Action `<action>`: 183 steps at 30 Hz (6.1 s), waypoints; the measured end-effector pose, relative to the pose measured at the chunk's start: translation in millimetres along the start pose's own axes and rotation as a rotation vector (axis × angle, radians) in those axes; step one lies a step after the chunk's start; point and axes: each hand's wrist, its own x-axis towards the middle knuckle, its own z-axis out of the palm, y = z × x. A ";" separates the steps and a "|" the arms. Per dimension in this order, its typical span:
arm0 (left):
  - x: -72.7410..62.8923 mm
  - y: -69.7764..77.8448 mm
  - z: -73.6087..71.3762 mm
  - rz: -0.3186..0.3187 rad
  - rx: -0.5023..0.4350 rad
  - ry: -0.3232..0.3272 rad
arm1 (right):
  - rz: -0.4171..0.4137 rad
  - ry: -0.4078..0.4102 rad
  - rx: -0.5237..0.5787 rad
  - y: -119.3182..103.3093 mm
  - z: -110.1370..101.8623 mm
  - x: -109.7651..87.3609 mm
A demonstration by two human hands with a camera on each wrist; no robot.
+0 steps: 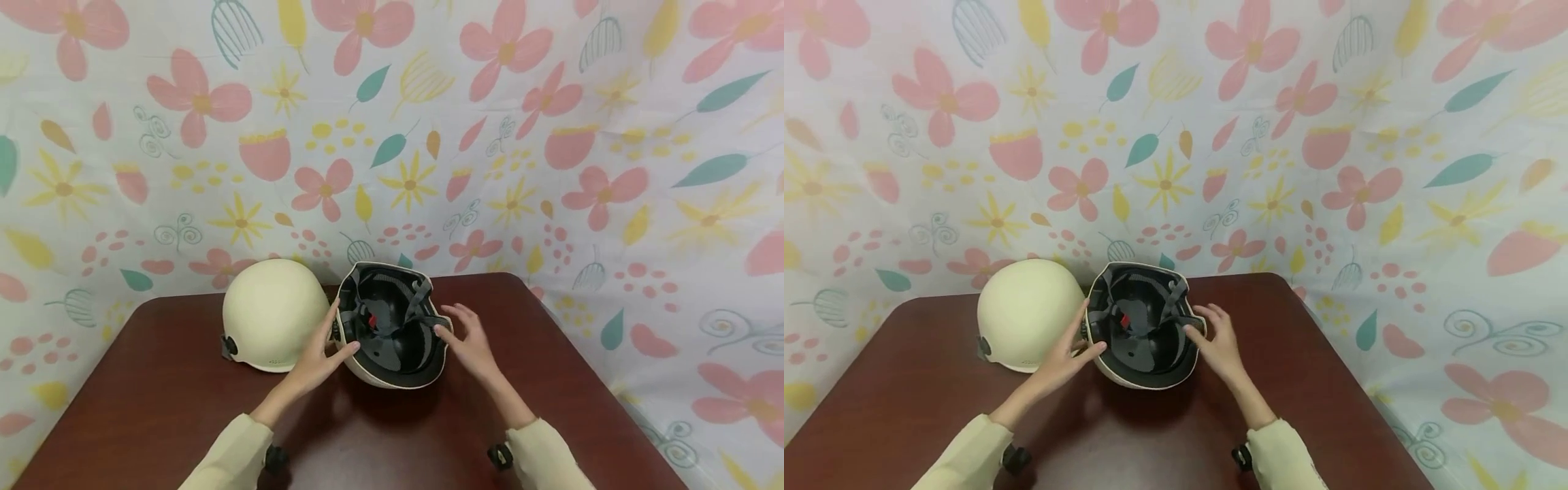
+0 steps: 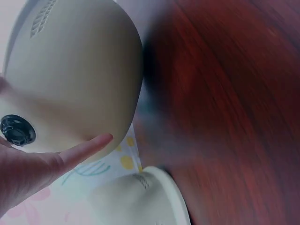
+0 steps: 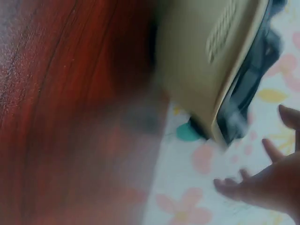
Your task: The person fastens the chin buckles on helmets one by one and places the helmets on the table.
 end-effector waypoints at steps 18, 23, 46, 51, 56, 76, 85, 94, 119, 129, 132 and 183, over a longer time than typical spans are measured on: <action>8.0 6.8 35.1 0.005 0.000 -0.093 | -0.202 -0.427 0.026 -16.9 30.9 -20.2; 10.0 8.0 30.2 0.034 0.018 -0.101 | -0.213 -0.433 0.059 -19.0 30.7 -16.7; 17.6 -8.2 3.1 -0.067 -0.169 0.064 | 0.141 -0.122 0.646 -45.2 53.3 -6.1; 14.2 -15.1 -2.3 -0.109 -0.269 0.024 | 0.149 -0.155 0.663 -44.6 58.4 -8.0; 8.2 -16.7 -3.2 -0.059 -0.285 0.037 | 0.140 -0.254 0.630 -44.5 60.6 -7.5; 3.3 -23.1 -5.6 0.018 -0.239 0.046 | 0.076 -0.203 0.497 -71.2 72.1 13.9; 4.3 -31.4 -9.7 0.014 -0.367 0.052 | 0.167 -0.156 0.616 -75.0 70.0 13.2; -5.2 -42.0 -9.5 -0.154 -0.607 -0.039 | 0.128 -0.208 0.697 -74.0 60.6 9.1; -3.4 -29.0 -7.6 -0.168 -0.553 0.074 | 0.036 -0.255 0.519 -64.5 35.6 12.4; -3.7 -27.1 -6.0 -0.145 -0.518 0.075 | -0.170 -0.274 0.205 -71.7 23.7 13.4; -3.0 -26.3 -5.9 -0.137 -0.507 0.070 | -0.194 -0.280 0.188 -73.2 23.4 13.2; 17.5 -20.8 -5.9 -0.229 -0.314 -0.030 | -0.040 -0.252 0.705 -31.1 9.5 8.2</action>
